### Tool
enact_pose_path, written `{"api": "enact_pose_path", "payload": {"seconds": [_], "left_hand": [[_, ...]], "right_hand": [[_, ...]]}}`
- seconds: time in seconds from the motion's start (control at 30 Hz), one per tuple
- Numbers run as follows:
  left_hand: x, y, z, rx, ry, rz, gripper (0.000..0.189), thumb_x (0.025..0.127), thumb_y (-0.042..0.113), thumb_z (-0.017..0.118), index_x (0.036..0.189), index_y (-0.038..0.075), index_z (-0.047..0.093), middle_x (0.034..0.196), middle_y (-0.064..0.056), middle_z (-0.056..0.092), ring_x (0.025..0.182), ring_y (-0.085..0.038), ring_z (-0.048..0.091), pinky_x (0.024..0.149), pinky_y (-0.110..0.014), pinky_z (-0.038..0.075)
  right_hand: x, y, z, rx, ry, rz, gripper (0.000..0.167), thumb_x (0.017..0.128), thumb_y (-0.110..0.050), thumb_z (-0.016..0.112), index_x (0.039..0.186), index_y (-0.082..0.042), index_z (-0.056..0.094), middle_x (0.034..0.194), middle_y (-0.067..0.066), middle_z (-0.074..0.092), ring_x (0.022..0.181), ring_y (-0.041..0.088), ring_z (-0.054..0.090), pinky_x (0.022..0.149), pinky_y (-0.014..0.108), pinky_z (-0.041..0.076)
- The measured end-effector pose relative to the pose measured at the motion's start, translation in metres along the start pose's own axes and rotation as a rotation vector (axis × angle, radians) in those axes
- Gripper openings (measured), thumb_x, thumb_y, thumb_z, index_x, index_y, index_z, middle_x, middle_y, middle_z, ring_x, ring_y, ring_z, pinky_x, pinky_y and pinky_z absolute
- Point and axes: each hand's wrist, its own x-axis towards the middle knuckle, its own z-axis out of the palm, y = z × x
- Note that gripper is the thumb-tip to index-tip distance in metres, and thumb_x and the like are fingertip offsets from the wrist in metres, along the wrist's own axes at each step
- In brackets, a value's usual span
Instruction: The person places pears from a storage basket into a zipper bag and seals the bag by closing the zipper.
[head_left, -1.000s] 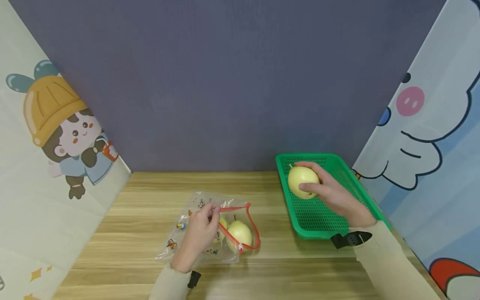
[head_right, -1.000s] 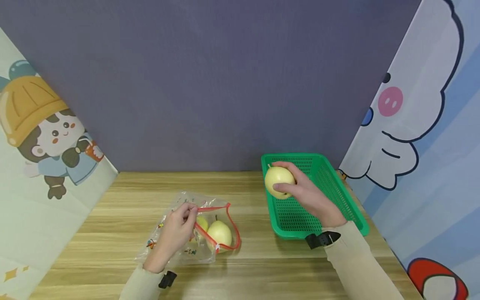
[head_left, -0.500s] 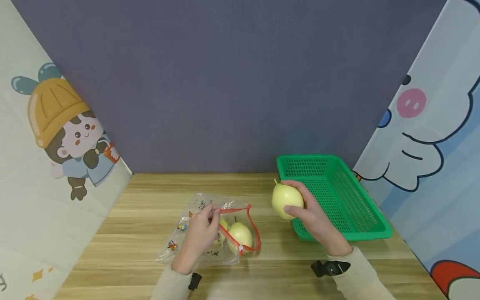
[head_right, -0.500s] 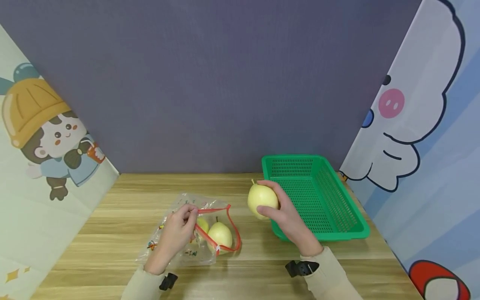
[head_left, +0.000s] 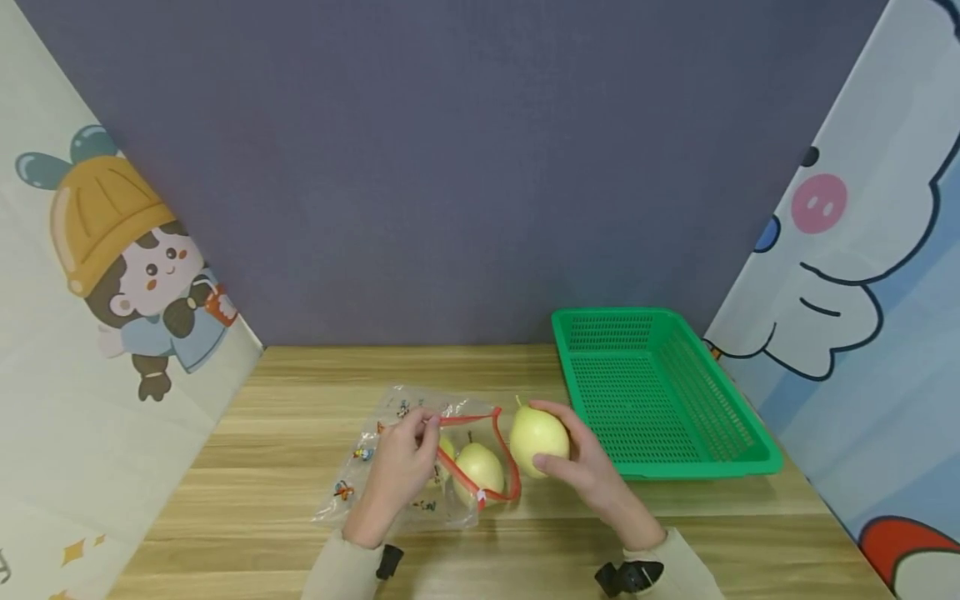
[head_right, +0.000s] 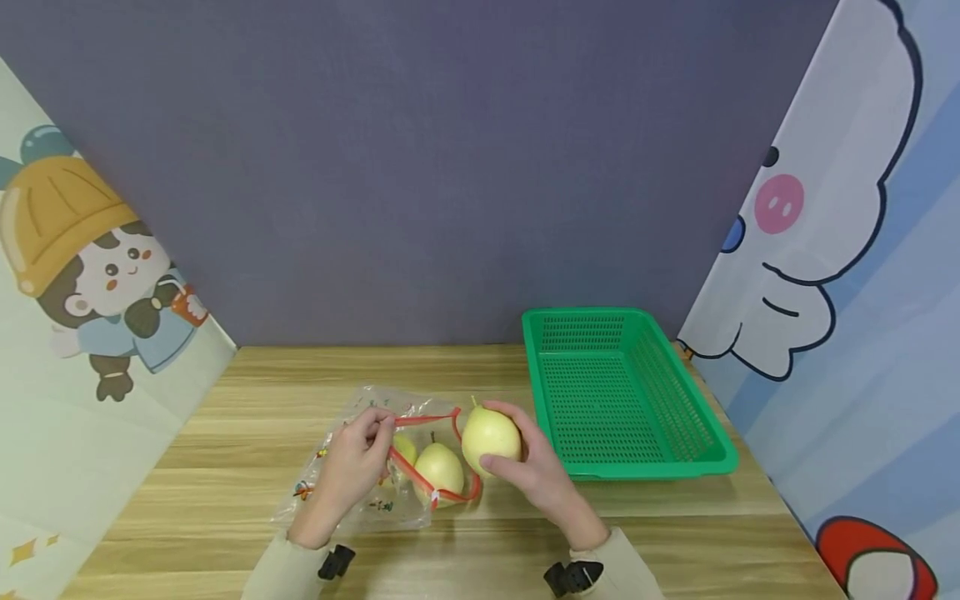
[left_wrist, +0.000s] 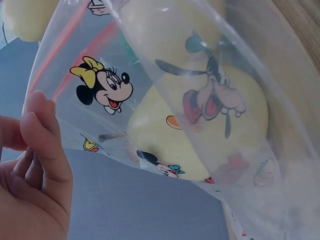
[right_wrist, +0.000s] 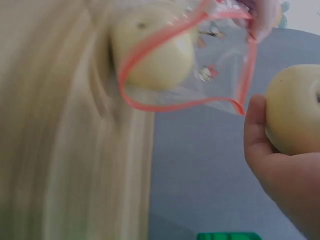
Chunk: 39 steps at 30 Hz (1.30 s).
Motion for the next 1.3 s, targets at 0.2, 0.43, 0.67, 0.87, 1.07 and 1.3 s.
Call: {"api": "enact_pose_path", "payload": {"seconds": [0.2, 0.43, 0.67, 0.87, 1.07, 1.3], "left_hand": [[0.001, 0.0, 0.001, -0.009, -0.005, 0.015, 0.014, 0.103, 0.004, 0.056, 0.104, -0.003, 0.068, 0.052, 0.016, 0.044, 0.036, 0.003, 0.039, 0.03, -0.018, 0.03], [0.003, 0.0, 0.0, 0.0, 0.0, 0.035, 0.013, 0.101, 0.003, 0.058, 0.103, -0.005, 0.068, 0.053, 0.016, 0.043, 0.037, 0.005, 0.034, 0.031, -0.016, 0.028], [0.003, 0.002, -0.001, 0.003, -0.015, 0.003, 0.014, 0.102, 0.003, 0.057, 0.104, -0.004, 0.068, 0.053, 0.015, 0.043, 0.037, 0.004, 0.035, 0.031, -0.017, 0.029], [0.003, 0.002, 0.0, 0.004, -0.006, 0.009, 0.013, 0.101, 0.003, 0.058, 0.102, -0.003, 0.068, 0.053, 0.015, 0.044, 0.038, 0.004, 0.035, 0.032, -0.017, 0.03], [0.004, 0.0, 0.001, 0.0, 0.005, 0.028, 0.012, 0.101, 0.003, 0.058, 0.102, -0.003, 0.069, 0.054, 0.016, 0.044, 0.038, 0.005, 0.035, 0.032, -0.016, 0.03], [0.004, -0.001, 0.001, 0.009, 0.02, 0.068, 0.011, 0.1, 0.002, 0.06, 0.099, -0.004, 0.069, 0.055, 0.016, 0.042, 0.041, 0.005, 0.031, 0.034, -0.016, 0.028]], "right_hand": [[-0.003, 0.013, 0.013, 0.009, -0.023, 0.034, 0.065, 0.085, -0.006, 0.072, 0.145, -0.001, 0.046, 0.137, 0.029, 0.047, 0.11, 0.026, 0.06, 0.086, 0.035, 0.056], [-0.002, 0.019, 0.028, -0.016, -0.085, 0.066, 0.067, 0.086, -0.009, 0.073, 0.145, -0.001, 0.045, 0.14, 0.027, 0.046, 0.109, 0.031, 0.059, 0.085, 0.038, 0.057], [0.007, 0.018, 0.043, -0.082, -0.09, 0.167, 0.067, 0.088, -0.017, 0.076, 0.146, -0.005, 0.046, 0.135, 0.022, 0.052, 0.106, 0.029, 0.061, 0.082, 0.038, 0.057], [0.016, 0.013, 0.056, -0.163, -0.035, 0.24, 0.066, 0.089, -0.027, 0.078, 0.147, -0.012, 0.049, 0.126, 0.016, 0.058, 0.102, 0.024, 0.062, 0.077, 0.035, 0.056], [0.02, 0.006, 0.062, -0.204, -0.007, 0.272, 0.069, 0.091, -0.03, 0.073, 0.152, -0.014, 0.044, 0.138, 0.018, 0.054, 0.111, 0.028, 0.06, 0.084, 0.04, 0.054], [0.021, 0.006, 0.063, -0.251, 0.006, 0.272, 0.072, 0.087, -0.024, 0.067, 0.154, -0.015, 0.042, 0.153, 0.018, 0.043, 0.127, 0.033, 0.053, 0.098, 0.05, 0.047]]}}
